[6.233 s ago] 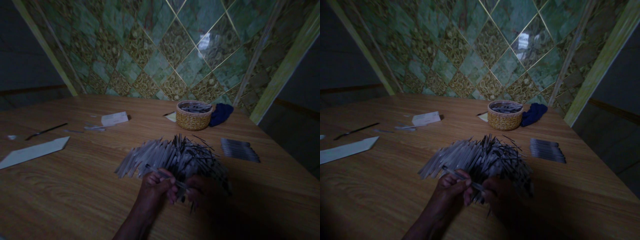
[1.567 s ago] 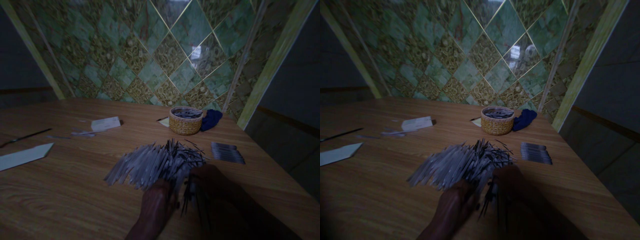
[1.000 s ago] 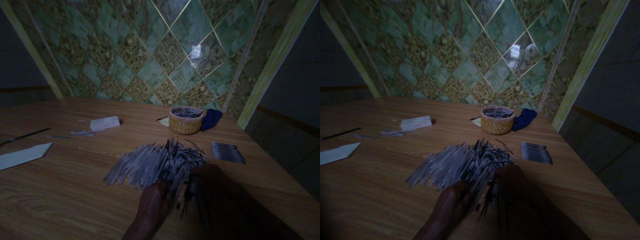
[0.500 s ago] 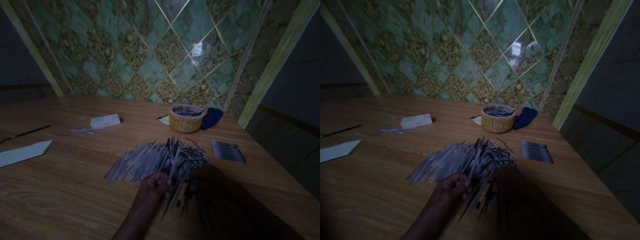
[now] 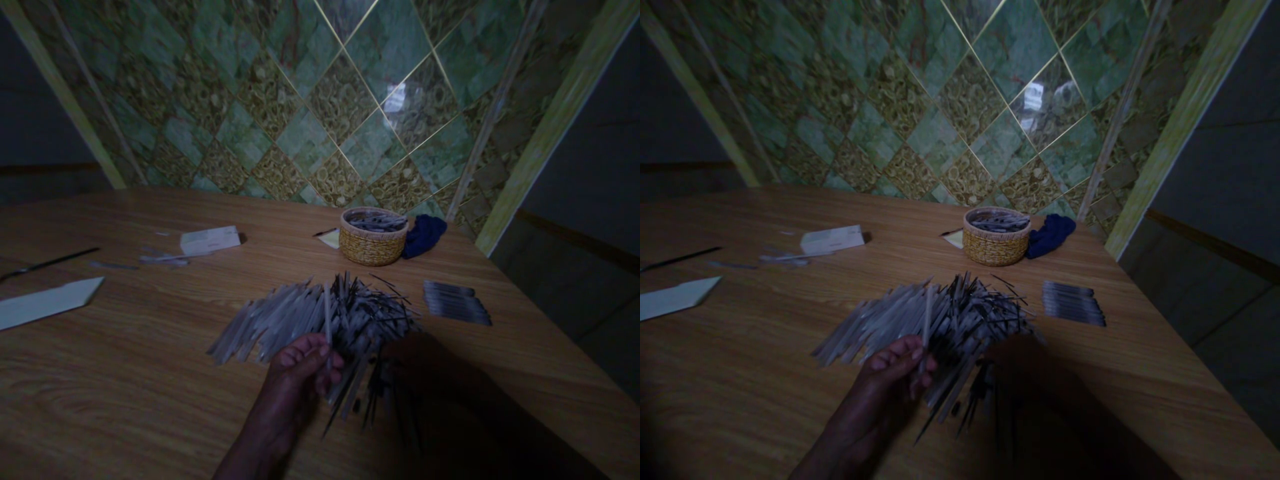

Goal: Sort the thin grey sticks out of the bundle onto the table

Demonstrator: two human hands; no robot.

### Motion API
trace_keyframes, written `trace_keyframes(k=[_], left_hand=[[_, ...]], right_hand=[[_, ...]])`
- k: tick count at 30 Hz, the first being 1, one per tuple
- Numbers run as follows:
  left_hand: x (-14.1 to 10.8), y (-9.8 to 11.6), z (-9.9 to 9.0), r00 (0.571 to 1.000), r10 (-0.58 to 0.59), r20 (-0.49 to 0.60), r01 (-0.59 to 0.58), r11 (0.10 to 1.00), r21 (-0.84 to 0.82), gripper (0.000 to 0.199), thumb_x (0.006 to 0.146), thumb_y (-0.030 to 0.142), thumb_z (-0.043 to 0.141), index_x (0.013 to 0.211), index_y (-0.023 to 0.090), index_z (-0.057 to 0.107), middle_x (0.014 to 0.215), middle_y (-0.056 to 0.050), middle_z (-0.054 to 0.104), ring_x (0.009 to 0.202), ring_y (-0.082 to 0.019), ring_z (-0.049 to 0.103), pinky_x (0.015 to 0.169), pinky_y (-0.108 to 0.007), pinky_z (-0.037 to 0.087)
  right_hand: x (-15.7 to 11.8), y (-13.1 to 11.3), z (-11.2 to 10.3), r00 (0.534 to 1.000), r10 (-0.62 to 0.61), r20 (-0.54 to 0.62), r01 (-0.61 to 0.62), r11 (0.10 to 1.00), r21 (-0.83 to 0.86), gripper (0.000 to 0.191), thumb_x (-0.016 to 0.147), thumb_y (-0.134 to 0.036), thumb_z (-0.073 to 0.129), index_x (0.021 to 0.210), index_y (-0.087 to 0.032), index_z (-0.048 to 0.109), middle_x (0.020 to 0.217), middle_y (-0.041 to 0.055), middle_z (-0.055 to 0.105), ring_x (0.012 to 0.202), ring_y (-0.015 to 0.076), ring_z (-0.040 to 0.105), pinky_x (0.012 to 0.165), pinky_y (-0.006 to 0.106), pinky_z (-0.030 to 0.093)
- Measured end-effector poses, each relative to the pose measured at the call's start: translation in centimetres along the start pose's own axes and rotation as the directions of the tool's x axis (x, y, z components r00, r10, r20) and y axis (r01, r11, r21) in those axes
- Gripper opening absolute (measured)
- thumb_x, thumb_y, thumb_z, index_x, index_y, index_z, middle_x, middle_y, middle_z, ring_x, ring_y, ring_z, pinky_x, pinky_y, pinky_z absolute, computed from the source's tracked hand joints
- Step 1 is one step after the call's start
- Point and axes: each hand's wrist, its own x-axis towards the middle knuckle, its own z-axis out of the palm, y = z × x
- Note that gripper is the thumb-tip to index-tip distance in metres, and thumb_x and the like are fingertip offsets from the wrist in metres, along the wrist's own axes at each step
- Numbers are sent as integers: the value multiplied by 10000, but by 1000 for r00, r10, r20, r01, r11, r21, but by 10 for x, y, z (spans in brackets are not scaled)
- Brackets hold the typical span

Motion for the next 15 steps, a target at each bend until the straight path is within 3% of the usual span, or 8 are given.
trace_keyframes(k=[8, 15], left_hand=[[0, 0, 0, 1000, 17, 7, -17, 1000, -6, 228, 695, 221, 726, 826, 150, 554, 627, -37, 716, 486, -118, 631, 413, -159, 365], [1, -1, -2, 1000, 1, 22, -2, 1000, 13, 264, 674, 226, 742, 869, 126, 594, 638, -51, 719, 503, -125, 639, 420, -165, 373]], right_hand=[[0, -1, 4, 998, -32, 52, 36, 995, -88, 219, 893, -212, 468, 1050, -193, 619, 940, 55, 689, 862, 192, 643, 716, 305, 479], [0, -21, 22, 992, -113, 63, 121, 985, -127, 264, 898, -307, 523, 1122, -172, 554, 1119, 72, 583, 918, 185, 595, 770, 379, 514]])
